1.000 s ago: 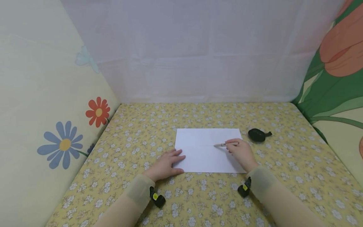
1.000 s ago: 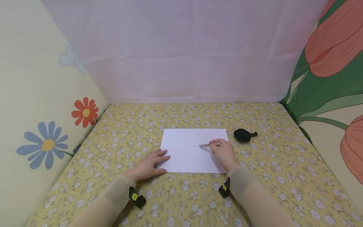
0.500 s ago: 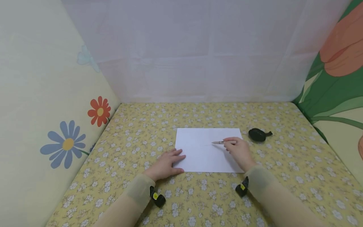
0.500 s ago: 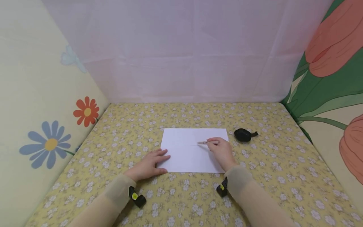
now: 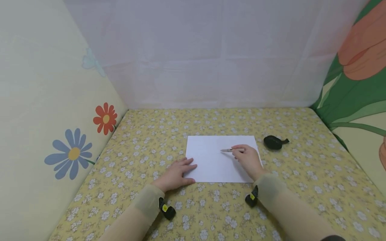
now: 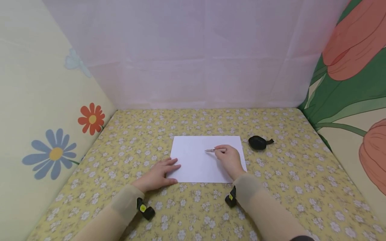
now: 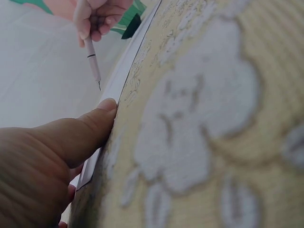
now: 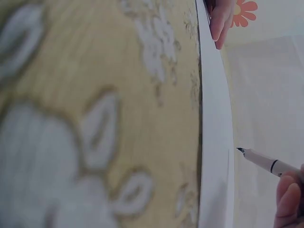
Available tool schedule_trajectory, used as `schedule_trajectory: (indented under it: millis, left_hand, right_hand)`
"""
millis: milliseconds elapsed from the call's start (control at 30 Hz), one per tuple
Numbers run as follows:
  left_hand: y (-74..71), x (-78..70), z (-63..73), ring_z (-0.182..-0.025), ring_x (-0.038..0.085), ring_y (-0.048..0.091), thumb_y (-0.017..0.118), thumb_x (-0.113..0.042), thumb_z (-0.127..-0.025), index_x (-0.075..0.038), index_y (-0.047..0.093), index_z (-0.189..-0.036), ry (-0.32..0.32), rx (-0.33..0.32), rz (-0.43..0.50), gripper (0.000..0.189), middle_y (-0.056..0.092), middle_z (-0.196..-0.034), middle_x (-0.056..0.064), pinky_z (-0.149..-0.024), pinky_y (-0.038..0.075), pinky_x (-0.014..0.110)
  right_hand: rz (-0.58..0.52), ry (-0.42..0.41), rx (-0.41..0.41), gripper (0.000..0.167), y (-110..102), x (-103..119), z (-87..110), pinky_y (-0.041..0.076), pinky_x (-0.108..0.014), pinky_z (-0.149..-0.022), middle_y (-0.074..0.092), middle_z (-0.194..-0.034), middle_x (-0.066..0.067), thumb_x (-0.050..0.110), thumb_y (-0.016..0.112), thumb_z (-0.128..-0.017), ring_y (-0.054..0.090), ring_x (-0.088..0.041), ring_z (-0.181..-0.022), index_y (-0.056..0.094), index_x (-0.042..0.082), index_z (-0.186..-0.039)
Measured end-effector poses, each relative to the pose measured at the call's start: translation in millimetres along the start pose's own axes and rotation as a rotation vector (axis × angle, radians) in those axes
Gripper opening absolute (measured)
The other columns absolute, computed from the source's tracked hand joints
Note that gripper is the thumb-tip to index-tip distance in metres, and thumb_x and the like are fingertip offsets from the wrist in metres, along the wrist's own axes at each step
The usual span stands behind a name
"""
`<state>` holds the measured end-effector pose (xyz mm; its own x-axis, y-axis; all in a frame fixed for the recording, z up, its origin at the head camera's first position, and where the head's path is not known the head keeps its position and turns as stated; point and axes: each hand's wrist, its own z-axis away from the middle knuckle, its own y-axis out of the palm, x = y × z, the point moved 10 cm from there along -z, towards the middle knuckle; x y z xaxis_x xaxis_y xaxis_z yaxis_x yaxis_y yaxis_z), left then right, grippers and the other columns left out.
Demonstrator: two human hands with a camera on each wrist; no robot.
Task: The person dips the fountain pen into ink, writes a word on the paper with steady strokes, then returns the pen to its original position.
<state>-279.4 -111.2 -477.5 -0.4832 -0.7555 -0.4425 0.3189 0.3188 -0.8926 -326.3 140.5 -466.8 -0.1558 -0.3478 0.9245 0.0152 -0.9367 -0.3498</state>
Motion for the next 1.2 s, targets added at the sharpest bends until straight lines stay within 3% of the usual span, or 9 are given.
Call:
schedule_trajectory:
  millis: [200, 300, 500, 767, 1200]
  left_hand:
    - [-0.6, -0.9, -0.2, -0.145, 0.031, 0.017, 0.062, -0.045, -0.092, -0.019, 0.045, -0.145, -0.005, 0.002, 0.003, 0.062, 0.028, -0.156, 0.004, -0.116, 0.011, 0.052]
    - [-0.5, -0.7, 0.2, -0.145, 0.030, 0.017, 0.062, -0.045, -0.092, -0.019, 0.044, -0.145, -0.008, 0.004, 0.007, 0.062, 0.028, -0.156, 0.004, -0.116, 0.011, 0.051]
    - [-0.2, -0.8, 0.0, -0.145, 0.031, 0.017, 0.062, -0.045, -0.092, -0.019, 0.045, -0.145, 0.000, 0.002, 0.006, 0.062, 0.028, -0.157, 0.004, -0.116, 0.013, 0.052]
    - [0.4, 0.6, -0.6, -0.145, 0.030, 0.017, 0.061, -0.047, -0.092, -0.019, 0.044, -0.146, -0.002, 0.002, 0.002, 0.063, 0.028, -0.157, 0.004, -0.116, 0.012, 0.052]
    - [-0.1, 0.4, -0.8, -0.145, 0.030, 0.018, 0.062, -0.046, -0.091, -0.019, 0.045, -0.145, -0.014, 0.001, -0.001, 0.063, 0.028, -0.156, 0.003, -0.116, 0.012, 0.050]
  right_hand:
    - [0.010, -0.015, 0.001, 0.030, 7.2, 2.5, -3.7, 0.052, -0.032, -0.075, 0.067, -0.111, -0.009, 0.025, 0.058, -0.095, 0.062, -0.021, -0.094, 0.065, 0.009, -0.119]
    - [0.020, -0.025, -0.012, 0.029, 9.0, 4.8, -4.8, 0.049, -0.029, -0.067, 0.068, -0.107, -0.010, 0.023, 0.058, -0.094, 0.059, -0.019, -0.081, 0.066, 0.008, -0.118]
    - [0.029, -0.010, -0.035, 0.025, 10.0, 5.1, -6.1, 0.036, -0.025, -0.049, 0.068, -0.096, -0.011, 0.021, 0.059, -0.094, 0.036, -0.013, -0.054, 0.067, 0.010, -0.115]
    - [0.084, -0.015, -0.025, 0.024, 10.5, 5.7, -7.4, 0.034, -0.025, -0.048, 0.068, -0.090, -0.009, 0.023, 0.057, -0.095, 0.034, -0.013, -0.052, 0.067, 0.013, -0.114]
    - [0.111, -0.019, -0.028, 0.024, 10.7, 7.9, -6.8, 0.036, -0.028, -0.051, 0.068, -0.100, -0.008, 0.022, 0.058, -0.094, 0.037, -0.016, -0.056, 0.069, 0.011, -0.112]
